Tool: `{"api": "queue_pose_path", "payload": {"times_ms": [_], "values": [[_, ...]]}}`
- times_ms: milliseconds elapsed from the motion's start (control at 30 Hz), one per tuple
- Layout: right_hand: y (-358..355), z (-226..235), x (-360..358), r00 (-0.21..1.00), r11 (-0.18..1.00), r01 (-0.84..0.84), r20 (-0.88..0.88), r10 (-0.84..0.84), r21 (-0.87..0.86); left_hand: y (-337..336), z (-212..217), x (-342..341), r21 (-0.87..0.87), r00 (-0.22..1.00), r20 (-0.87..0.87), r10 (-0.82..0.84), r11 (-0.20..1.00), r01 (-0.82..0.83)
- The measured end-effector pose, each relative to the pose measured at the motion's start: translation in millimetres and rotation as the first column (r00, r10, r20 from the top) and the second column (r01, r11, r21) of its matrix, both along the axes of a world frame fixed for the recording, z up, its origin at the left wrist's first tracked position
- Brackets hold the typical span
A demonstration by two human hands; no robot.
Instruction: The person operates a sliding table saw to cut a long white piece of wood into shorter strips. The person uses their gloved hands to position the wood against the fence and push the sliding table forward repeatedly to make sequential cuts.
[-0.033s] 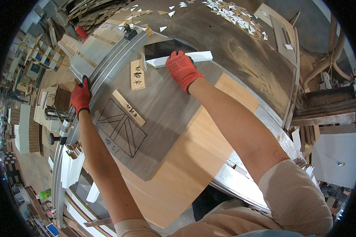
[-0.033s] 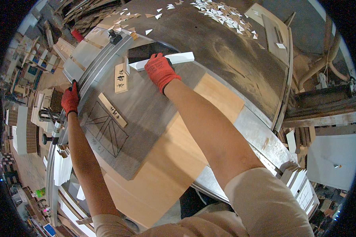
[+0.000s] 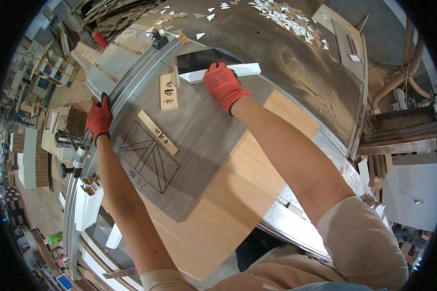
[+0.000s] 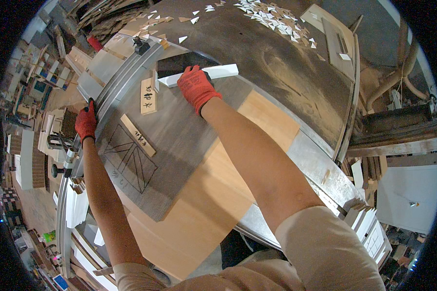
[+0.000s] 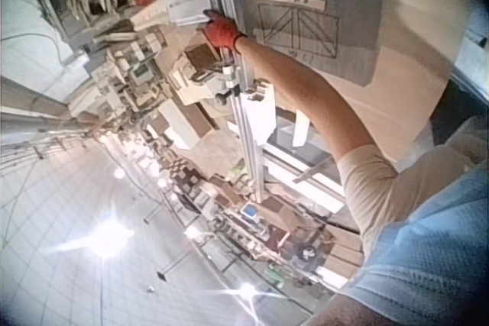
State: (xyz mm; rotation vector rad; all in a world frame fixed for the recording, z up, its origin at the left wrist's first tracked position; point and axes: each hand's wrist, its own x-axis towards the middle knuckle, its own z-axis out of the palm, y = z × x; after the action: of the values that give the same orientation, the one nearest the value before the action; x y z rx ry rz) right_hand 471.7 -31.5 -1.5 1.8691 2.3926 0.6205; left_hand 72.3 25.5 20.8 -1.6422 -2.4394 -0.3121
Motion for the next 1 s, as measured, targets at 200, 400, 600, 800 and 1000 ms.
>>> {"api": "queue_pose_path", "payload": {"times_ms": [200,400,600,800,1000], "values": [[-1.9,3.7,0.8,0.999,0.999,0.015,0.053,-0.013,-0.051,0.6,-1.5,-1.1,0.019,0.999,0.034,0.008,1.000,-0.008],[-0.2,2.2,0.2,0.999,0.999,0.029,-0.014,-0.029,-0.044,-0.6,-1.1,2.5,0.033,0.999,0.039,0.003,0.999,-0.005],[4.5,-2.3,-0.3,1.000,0.999,0.011,-0.026,-0.012,-0.043,-1.3,-1.2,2.1,0.021,0.999,0.040,0.027,0.999,-0.028],[3.6,-2.9,2.6,1.000,1.000,-0.014,-0.018,0.014,-0.013,-0.2,0.1,2.0,-0.005,0.998,0.056,0.024,1.000,-0.024],[-1.4,2.2,3.0,0.998,0.999,-0.047,0.039,0.047,0.008,-5.8,5.1,4.2,0.002,0.995,0.099,0.013,1.000,-0.013]]}}
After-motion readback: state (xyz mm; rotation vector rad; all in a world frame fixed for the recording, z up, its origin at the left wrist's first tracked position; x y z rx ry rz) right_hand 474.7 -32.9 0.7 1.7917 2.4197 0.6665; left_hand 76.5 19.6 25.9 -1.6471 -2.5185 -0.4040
